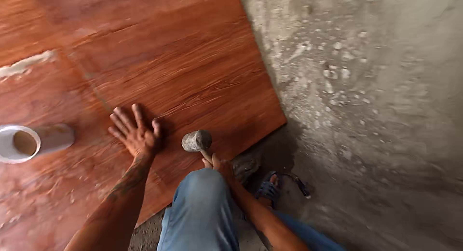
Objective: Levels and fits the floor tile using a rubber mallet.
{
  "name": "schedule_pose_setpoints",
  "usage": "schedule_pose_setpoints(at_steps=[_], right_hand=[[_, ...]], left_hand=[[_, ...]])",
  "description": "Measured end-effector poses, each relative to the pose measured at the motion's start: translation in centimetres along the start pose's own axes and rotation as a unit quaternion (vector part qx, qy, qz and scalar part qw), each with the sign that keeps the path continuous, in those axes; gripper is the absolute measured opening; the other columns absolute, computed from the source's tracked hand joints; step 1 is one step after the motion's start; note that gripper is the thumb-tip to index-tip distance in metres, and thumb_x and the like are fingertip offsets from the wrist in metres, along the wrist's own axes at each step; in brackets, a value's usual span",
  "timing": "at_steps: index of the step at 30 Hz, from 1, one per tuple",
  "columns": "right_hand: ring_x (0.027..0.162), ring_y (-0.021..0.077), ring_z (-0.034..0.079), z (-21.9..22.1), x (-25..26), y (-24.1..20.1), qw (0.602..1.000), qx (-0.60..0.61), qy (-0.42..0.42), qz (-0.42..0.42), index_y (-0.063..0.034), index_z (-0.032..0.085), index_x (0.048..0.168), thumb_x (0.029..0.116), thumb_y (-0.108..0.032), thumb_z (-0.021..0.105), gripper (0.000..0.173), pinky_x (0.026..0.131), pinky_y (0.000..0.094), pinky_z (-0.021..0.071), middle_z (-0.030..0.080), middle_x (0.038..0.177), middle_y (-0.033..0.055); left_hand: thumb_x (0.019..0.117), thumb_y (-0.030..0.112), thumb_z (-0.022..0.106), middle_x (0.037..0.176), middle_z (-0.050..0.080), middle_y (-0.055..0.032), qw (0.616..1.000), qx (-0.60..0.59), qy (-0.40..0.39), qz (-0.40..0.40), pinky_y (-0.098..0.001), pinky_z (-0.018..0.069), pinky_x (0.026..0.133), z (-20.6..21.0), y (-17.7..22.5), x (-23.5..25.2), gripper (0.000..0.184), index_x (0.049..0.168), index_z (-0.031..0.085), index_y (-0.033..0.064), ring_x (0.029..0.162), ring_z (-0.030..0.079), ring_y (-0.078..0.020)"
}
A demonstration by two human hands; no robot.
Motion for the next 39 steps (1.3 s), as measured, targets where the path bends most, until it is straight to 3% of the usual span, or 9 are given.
schedule_pose_setpoints(at_steps=[5,8,15,19,22,25,33,36,39], right_hand=[[0.075,0.0316,0.072,-0.9,1.1,1.9,0.994,0.045,-0.056,0.081,-0.0028,0.066,0.112,0.1064,-0.050,0.045,0.052,0.068,0.0507,0.0581,0.069,0.079,0.0145],[0.070,0.0305,0.072,-1.5,1.1,2.8,0.992,0.070,0.025,0.107,-0.0019,0.069,0.107,0.1048,-0.048,0.049,0.050,0.065,0.0502,0.0588,0.069,0.076,0.0138],[0.062,0.0296,0.069,-2.7,2.9,3.6,0.982,0.082,0.124,0.121,0.0013,0.068,0.104,0.1036,-0.047,0.051,0.051,0.059,0.0485,0.0575,0.066,0.067,0.0126],[0.073,0.0305,0.071,-4.3,4.8,3.6,0.980,0.090,0.083,0.157,-0.0001,0.065,0.112,0.1059,-0.050,0.047,0.053,0.067,0.0496,0.0578,0.068,0.077,0.0137],[0.067,0.0295,0.070,-4.3,6.0,3.9,0.974,0.087,0.143,0.156,0.0005,0.065,0.109,0.1051,-0.048,0.050,0.051,0.062,0.0480,0.0577,0.067,0.073,0.0126],[0.082,0.0316,0.072,-5.3,8.1,4.1,0.975,0.090,0.087,0.182,-0.0013,0.064,0.117,0.1063,-0.050,0.047,0.052,0.074,0.0513,0.0581,0.070,0.087,0.0157],[0.088,0.0313,0.071,-7.6,11.2,4.2,0.970,0.091,0.087,0.207,-0.0031,0.062,0.121,0.1076,-0.050,0.044,0.052,0.078,0.0494,0.0570,0.070,0.092,0.0155],[0.082,0.0284,0.071,-7.8,11.6,4.7,0.964,0.098,0.127,0.210,-0.0029,0.062,0.118,0.1076,-0.049,0.044,0.051,0.074,0.0470,0.0575,0.069,0.087,0.0134],[0.095,0.0302,0.072,-8.6,12.5,4.3,0.965,0.122,0.076,0.221,-0.0022,0.062,0.124,0.1082,-0.046,0.044,0.050,0.085,0.0496,0.0569,0.071,0.101,0.0164]], left_hand=[[0.0967,0.069,0.021,0.171,0.006,-0.0232,0.999,0.032,0.023,0.007,-0.0696,0.0055,0.121,0.4,-0.1,0.2,0.084,0.166,0.017,0.0223,0.158,0.007,-0.0428],[0.0971,0.067,0.022,0.169,0.015,-0.0264,0.997,0.046,0.058,0.025,-0.0705,0.0090,0.120,-0.1,0.5,0.3,0.083,0.164,0.025,0.0188,0.156,0.013,-0.0453],[0.0966,0.066,0.020,0.168,0.018,-0.0251,0.995,0.073,0.061,0.012,-0.0683,0.0130,0.120,-0.3,0.6,0.1,0.080,0.163,0.028,0.0226,0.156,0.017,-0.0445],[0.0963,0.067,0.021,0.168,0.019,-0.0257,0.995,0.078,0.064,0.010,-0.0679,0.0136,0.120,-0.3,0.4,0.1,0.081,0.163,0.028,0.0226,0.155,0.017,-0.0452],[0.0964,0.066,0.020,0.168,0.020,-0.0253,0.995,0.075,0.068,0.008,-0.0676,0.0130,0.120,-0.2,0.4,0.2,0.080,0.163,0.029,0.0231,0.156,0.017,-0.0444],[0.0962,0.066,0.022,0.168,0.020,-0.0252,0.994,0.078,0.070,0.007,-0.0675,0.0138,0.120,-0.1,0.4,0.2,0.080,0.163,0.029,0.0233,0.156,0.018,-0.0440],[0.0965,0.066,0.020,0.169,0.018,-0.0244,0.995,0.079,0.065,0.004,-0.0677,0.0125,0.120,0.1,0.4,0.1,0.079,0.164,0.027,0.0250,0.156,0.016,-0.0439],[0.0964,0.067,0.019,0.169,0.016,-0.0239,0.995,0.084,0.058,0.001,-0.0673,0.0120,0.121,0.3,0.3,0.1,0.080,0.164,0.025,0.0253,0.157,0.014,-0.0435],[0.0963,0.067,0.020,0.168,0.019,-0.0240,0.994,0.078,0.071,0.008,-0.0677,0.0121,0.121,0.1,0.1,0.0,0.080,0.164,0.026,0.0242,0.156,0.016,-0.0445]])
Point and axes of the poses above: each hand's wrist, its own x-axis towards the middle knuckle, its own z-axis out of the palm, y = z × x, the point moved 9 cm from there along x, towards the middle knuckle
